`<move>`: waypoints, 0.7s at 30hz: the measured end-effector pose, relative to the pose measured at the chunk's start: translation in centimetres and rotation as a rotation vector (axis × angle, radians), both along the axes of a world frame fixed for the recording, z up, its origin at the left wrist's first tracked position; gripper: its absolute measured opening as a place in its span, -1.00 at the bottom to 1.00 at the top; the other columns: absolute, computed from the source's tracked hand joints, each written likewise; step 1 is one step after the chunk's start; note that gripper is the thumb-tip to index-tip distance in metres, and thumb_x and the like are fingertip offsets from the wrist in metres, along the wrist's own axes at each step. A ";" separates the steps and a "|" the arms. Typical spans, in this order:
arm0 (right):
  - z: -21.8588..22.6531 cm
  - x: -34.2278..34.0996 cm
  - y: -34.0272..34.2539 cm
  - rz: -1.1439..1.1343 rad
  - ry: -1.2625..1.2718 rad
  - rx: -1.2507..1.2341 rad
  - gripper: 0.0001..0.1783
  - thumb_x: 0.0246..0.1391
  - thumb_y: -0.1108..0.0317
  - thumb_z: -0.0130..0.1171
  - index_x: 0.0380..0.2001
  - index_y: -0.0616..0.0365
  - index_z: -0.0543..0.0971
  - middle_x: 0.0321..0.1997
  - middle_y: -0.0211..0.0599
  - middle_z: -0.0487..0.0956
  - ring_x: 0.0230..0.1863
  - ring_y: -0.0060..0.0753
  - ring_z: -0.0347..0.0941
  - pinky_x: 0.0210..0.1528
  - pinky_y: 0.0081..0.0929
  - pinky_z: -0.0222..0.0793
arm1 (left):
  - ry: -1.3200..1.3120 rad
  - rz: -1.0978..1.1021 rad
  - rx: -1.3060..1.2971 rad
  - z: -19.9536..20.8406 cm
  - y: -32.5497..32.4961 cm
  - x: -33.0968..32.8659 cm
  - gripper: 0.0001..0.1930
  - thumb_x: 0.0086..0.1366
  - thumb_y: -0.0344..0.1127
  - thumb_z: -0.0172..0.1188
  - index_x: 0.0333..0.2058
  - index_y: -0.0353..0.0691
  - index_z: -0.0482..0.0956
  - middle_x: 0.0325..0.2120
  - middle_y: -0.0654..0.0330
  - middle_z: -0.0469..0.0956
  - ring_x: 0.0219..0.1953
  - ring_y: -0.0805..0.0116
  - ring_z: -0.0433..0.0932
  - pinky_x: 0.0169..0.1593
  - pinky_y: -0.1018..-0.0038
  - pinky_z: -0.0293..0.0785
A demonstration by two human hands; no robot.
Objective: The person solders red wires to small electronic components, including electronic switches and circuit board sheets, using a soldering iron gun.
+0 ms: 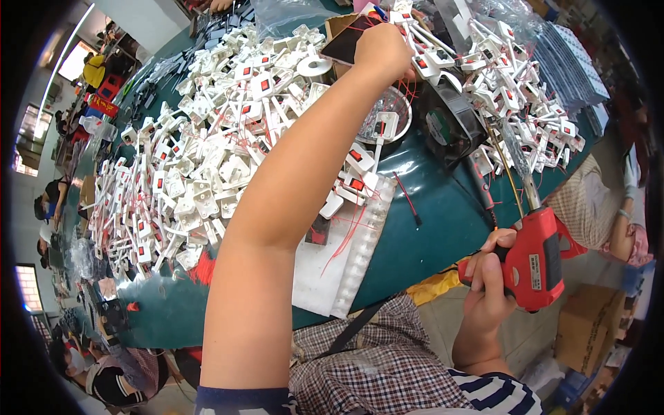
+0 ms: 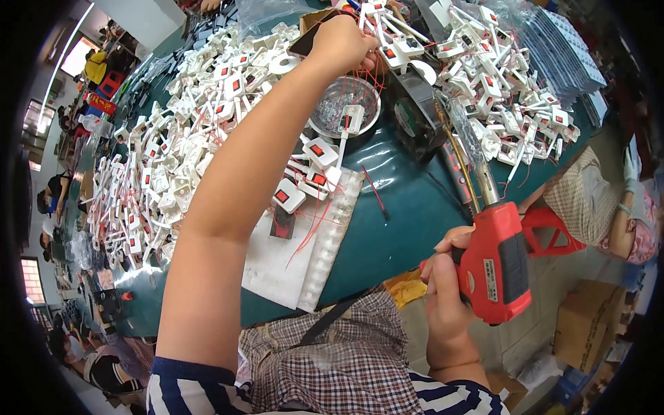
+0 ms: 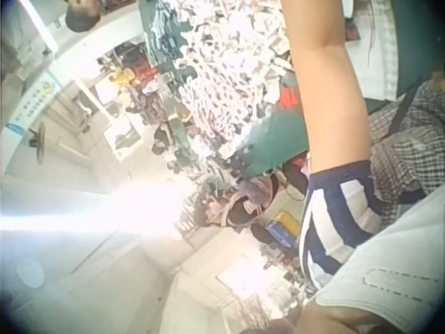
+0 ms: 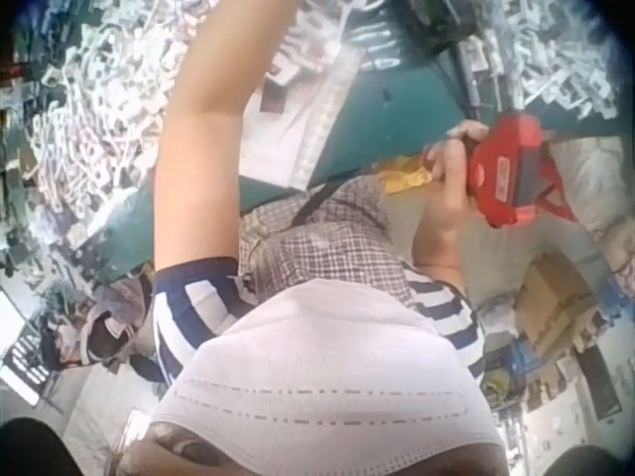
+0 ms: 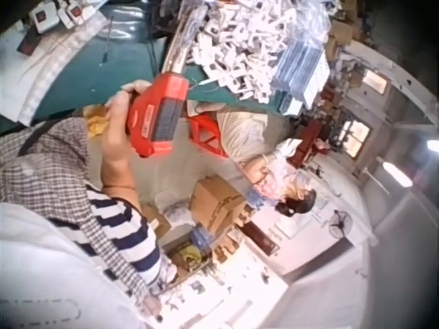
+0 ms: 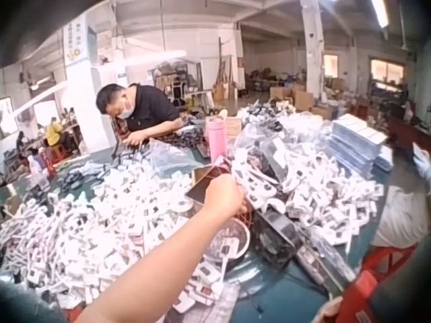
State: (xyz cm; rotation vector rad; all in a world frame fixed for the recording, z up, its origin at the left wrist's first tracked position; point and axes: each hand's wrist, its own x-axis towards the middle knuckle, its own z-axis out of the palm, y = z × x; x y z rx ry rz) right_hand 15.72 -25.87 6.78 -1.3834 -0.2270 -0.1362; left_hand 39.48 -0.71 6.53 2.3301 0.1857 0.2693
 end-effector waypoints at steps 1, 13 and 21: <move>0.1 0.0 0.2 0.015 -0.003 0.003 -0.71 0.14 0.56 0.01 -0.04 0.27 0.39 -0.20 -0.19 0.37 -0.65 -0.76 0.12 -0.46 -0.67 0.26 | 0.004 0.018 0.002 0.3 0.3 -0.4 -0.73 0.20 -0.19 0.21 -0.52 -0.26 0.71 -0.67 0.22 0.65 -0.65 0.50 0.62 -0.41 0.53 0.55; -0.9 -0.3 0.5 0.000 -0.024 0.016 -0.73 0.14 0.57 0.02 -0.06 0.30 0.40 -0.18 -0.14 0.39 -0.65 -0.77 0.11 -0.45 -0.64 0.26 | 0.060 0.103 0.321 5.9 9.8 -23.2 -0.63 0.21 -0.04 0.26 -0.49 -0.28 0.70 -0.71 0.15 0.60 -0.68 0.35 0.57 -0.43 0.40 0.51; -0.2 -2.2 2.6 0.187 -0.040 -0.005 -0.71 0.17 0.57 -0.01 -0.02 0.32 0.39 -0.18 -0.17 0.38 -0.64 -0.78 0.12 -0.45 -0.65 0.23 | 0.295 0.360 0.457 -2.5 5.5 -33.7 -0.57 0.14 0.07 0.29 -0.58 -0.24 0.66 -0.66 0.03 0.57 -0.56 0.02 0.59 -0.45 0.17 0.50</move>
